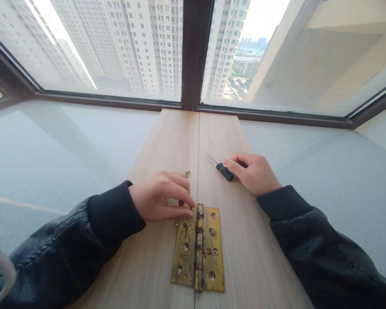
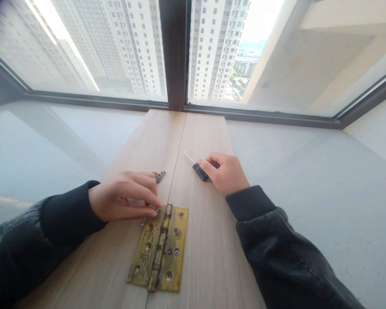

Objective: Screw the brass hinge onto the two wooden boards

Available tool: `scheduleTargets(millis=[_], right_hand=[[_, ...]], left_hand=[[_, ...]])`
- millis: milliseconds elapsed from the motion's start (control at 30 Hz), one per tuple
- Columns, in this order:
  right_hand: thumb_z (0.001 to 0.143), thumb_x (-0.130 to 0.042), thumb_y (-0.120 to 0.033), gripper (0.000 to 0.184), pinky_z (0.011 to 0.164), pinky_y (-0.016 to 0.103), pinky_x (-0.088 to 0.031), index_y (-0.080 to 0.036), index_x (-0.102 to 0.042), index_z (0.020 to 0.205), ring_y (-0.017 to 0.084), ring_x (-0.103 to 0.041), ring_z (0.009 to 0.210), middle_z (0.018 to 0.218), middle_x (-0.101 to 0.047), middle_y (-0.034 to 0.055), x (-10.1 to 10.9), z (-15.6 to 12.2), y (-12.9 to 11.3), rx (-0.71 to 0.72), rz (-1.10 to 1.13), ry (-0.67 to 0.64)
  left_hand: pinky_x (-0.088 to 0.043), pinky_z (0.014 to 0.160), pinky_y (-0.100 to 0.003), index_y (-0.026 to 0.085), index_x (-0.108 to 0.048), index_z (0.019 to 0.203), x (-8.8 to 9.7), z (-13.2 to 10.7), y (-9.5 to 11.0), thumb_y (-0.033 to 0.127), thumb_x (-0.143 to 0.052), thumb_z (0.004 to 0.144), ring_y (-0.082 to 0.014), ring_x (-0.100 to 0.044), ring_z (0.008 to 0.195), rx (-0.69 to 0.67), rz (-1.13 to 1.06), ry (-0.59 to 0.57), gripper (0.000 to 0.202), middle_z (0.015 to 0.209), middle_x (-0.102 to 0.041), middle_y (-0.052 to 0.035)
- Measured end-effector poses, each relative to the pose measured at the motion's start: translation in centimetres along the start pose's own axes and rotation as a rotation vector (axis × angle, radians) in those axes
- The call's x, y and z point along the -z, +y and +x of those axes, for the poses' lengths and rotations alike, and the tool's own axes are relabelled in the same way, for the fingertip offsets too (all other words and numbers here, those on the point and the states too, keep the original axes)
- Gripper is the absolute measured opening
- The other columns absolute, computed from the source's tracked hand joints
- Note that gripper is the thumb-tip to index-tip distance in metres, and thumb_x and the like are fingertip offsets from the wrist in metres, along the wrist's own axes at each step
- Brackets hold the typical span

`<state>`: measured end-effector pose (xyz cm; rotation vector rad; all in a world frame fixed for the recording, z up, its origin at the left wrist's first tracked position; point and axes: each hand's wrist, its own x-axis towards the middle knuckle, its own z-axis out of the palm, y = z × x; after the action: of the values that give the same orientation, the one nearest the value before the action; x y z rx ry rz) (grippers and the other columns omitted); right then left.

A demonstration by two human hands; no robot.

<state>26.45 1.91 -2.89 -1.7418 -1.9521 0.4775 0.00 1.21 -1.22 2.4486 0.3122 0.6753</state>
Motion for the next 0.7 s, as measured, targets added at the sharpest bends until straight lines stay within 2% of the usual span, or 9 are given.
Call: scheduleTargets(millis=[100, 200, 300, 400, 500, 700], right_hand=[[0.095, -0.057, -0.040, 0.032, 0.063, 0.027, -0.050, -0.013, -0.060, 0.081, 0.010, -0.055, 0.063, 0.069, -0.056, -0.0021, 0.0, -0.2, 0.1, 0.013, -0.015, 0.006], [0.094, -0.059, -0.043, 0.032, 0.063, 0.026, -0.049, -0.013, -0.060, 0.084, 0.010, -0.054, 0.062, 0.071, -0.056, -0.0019, -0.1, -0.3, 0.3, 0.019, -0.041, 0.008], [0.092, -0.061, -0.046, 0.033, 0.060, 0.026, -0.048, -0.013, -0.060, 0.088, 0.010, -0.053, 0.060, 0.073, -0.056, -0.0016, -0.1, -0.3, 0.2, 0.011, -0.071, -0.005], [0.090, -0.063, -0.046, 0.033, 0.060, 0.026, -0.048, -0.013, -0.060, 0.090, 0.010, -0.053, 0.061, 0.074, -0.056, -0.0014, 0.0, -0.2, -0.2, -0.002, -0.106, -0.019], [0.089, -0.065, -0.043, 0.030, 0.063, 0.027, -0.048, -0.013, -0.060, 0.090, 0.011, -0.053, 0.064, 0.075, -0.057, -0.0013, 0.3, -0.4, -0.5, -0.006, -0.147, -0.043], [0.087, -0.068, -0.036, 0.026, 0.064, 0.027, -0.048, -0.014, -0.059, 0.077, 0.010, -0.052, 0.062, 0.070, -0.055, -0.0026, 0.5, -0.5, -0.3, -0.019, -0.170, -0.078]], left_hand=[[-0.048, 0.061, -0.026, 0.015, -0.071, 0.085, 1.1, -0.4, 0.0, 0.026, -0.079, 0.072, -0.0126, -0.055, 0.065, 0.048, 0.027, -0.014, 0.018, 0.070, -0.065, -0.0036], [-0.046, 0.062, -0.025, 0.015, -0.069, 0.078, 1.7, -0.9, -0.1, 0.029, -0.082, 0.068, -0.0121, -0.054, 0.066, 0.102, 0.046, -0.133, 0.021, 0.070, -0.066, -0.0022], [-0.043, 0.062, -0.027, 0.017, -0.069, 0.076, 1.6, -1.1, -0.2, 0.035, -0.084, 0.065, -0.0125, -0.053, 0.065, 0.109, 0.080, -0.202, 0.026, 0.071, -0.067, -0.0012], [-0.042, 0.062, -0.028, 0.017, -0.069, 0.074, 1.3, -1.1, -0.4, 0.039, -0.083, 0.066, -0.0131, -0.052, 0.065, 0.122, 0.116, -0.212, 0.028, 0.071, -0.067, -0.0013], [-0.043, 0.063, -0.028, 0.018, -0.069, 0.074, 1.1, -1.1, -0.5, 0.035, -0.079, 0.069, -0.0129, -0.053, 0.065, 0.137, 0.121, -0.201, 0.021, 0.071, -0.066, -0.0013], [-0.046, 0.063, -0.026, 0.017, -0.068, 0.073, 1.2, -1.3, -0.7, 0.016, -0.067, 0.072, -0.0122, -0.056, 0.066, 0.171, 0.103, -0.188, 0.003, 0.071, -0.065, -0.0016]])
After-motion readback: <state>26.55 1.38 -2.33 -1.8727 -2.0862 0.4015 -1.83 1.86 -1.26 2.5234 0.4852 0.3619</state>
